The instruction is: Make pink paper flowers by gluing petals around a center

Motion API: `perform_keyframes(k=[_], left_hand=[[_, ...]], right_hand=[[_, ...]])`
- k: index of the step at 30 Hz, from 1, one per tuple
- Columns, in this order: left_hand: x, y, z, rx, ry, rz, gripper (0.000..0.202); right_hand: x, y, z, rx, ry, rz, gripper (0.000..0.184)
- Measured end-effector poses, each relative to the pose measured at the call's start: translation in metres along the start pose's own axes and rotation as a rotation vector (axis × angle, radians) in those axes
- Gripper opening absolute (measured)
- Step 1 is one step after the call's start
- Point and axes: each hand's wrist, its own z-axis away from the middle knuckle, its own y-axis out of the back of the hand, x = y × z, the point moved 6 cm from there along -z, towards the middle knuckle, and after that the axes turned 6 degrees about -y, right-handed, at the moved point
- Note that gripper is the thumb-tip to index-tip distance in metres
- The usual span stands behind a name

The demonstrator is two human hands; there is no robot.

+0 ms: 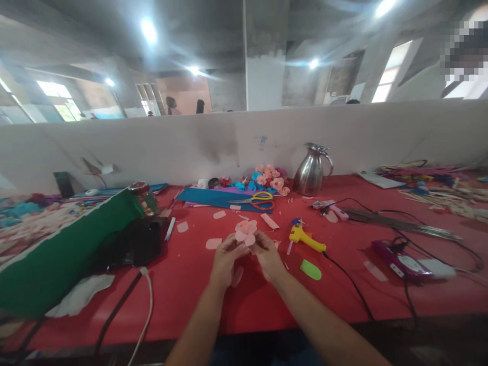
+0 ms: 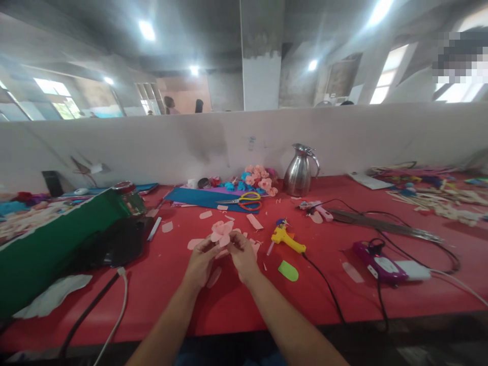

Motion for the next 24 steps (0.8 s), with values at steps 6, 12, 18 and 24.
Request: perform_keyframes(k=[6,12,18,24], left_hand=[[-0.002,0.005,0.001,0.009,0.001,-0.029,0.024],[-0.006,0.009,-0.001,0.06,0.045,-0.097,0.026],[0.029,0.011,0.005,0.188,-0.453,-0.688,0.015],[0.037,0.0,0.013,0.172,-0.697,-1.124,0.008]], right_hand=[[0.009,-0.002,0.0,-0.016,-0.123,-0.161,0.022],[0.016,-0.003,0.002,-0.029,-0.227,-0.234,0.023],[0.01,0.003,-0.001,0.087,-0.15,-0.049,0.022],[0.006,0.001,0.002,0.077,-0.069,0.123,0.014]])
